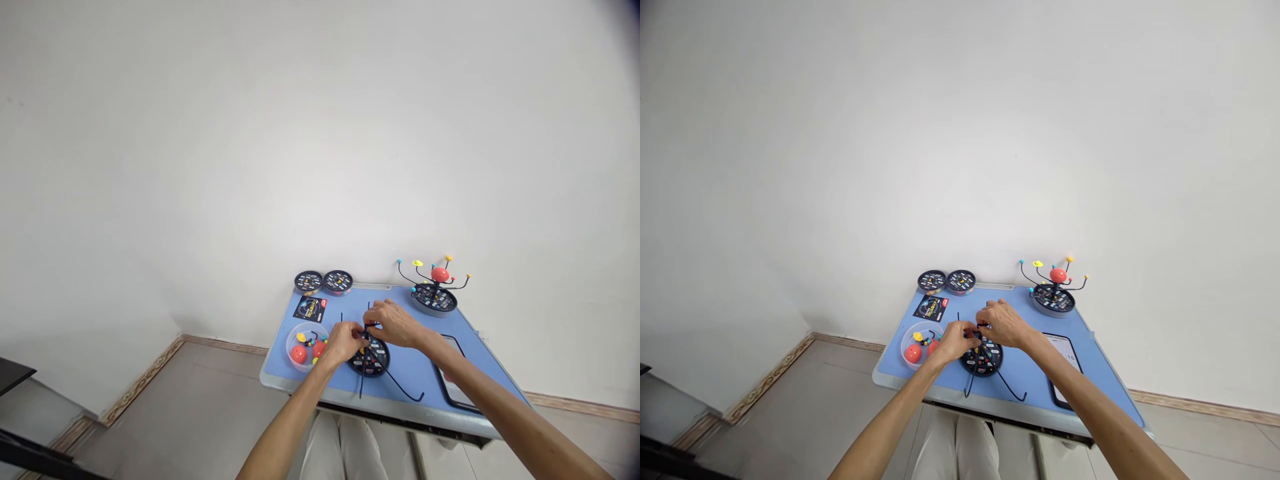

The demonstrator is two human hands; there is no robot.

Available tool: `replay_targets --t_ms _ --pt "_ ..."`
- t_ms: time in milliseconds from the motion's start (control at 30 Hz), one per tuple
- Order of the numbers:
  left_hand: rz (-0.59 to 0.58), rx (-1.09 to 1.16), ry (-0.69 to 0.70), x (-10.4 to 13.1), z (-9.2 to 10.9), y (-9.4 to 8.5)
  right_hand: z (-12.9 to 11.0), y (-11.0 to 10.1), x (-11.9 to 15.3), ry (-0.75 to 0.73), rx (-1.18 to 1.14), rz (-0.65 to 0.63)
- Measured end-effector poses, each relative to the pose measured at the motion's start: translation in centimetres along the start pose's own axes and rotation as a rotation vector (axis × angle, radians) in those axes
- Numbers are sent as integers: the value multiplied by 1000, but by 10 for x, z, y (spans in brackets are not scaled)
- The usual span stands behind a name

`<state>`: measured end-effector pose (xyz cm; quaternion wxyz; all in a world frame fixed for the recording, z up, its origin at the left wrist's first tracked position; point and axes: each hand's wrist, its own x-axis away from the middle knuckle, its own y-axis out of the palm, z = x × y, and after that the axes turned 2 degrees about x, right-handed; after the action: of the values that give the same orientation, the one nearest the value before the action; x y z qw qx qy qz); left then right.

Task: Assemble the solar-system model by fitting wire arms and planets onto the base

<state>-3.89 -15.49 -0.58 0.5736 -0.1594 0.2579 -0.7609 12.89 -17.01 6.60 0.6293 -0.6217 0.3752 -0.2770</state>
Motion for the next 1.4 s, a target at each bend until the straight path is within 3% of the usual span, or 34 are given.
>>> replay_targets --t_ms 100,233,400,567,733,933,1067,1267,1400 --pt "54 252 8 16 7 -11 -13 -9 5 -37 -5 48" --pt "9 762 8 51 19 -25 -44 -14 13 -114 -36 132" --pt "69 988 -66 93 28 -41 -79 -10 21 -152 -158 191" --pt "175 939 -101 117 24 -53 -88 -4 34 -111 -510 225" --pt "229 903 -101 143 26 -54 -103 15 55 68 -826 409" --pt "210 869 -73 181 14 -27 -144 50 85 211 -969 715" --pt "357 711 92 195 2 -6 -159 65 97 289 -1011 779" --pt "482 301 250 207 7 7 -171 62 105 317 -1007 814" --pt "545 198 261 214 16 17 -180 55 108 429 -943 927"
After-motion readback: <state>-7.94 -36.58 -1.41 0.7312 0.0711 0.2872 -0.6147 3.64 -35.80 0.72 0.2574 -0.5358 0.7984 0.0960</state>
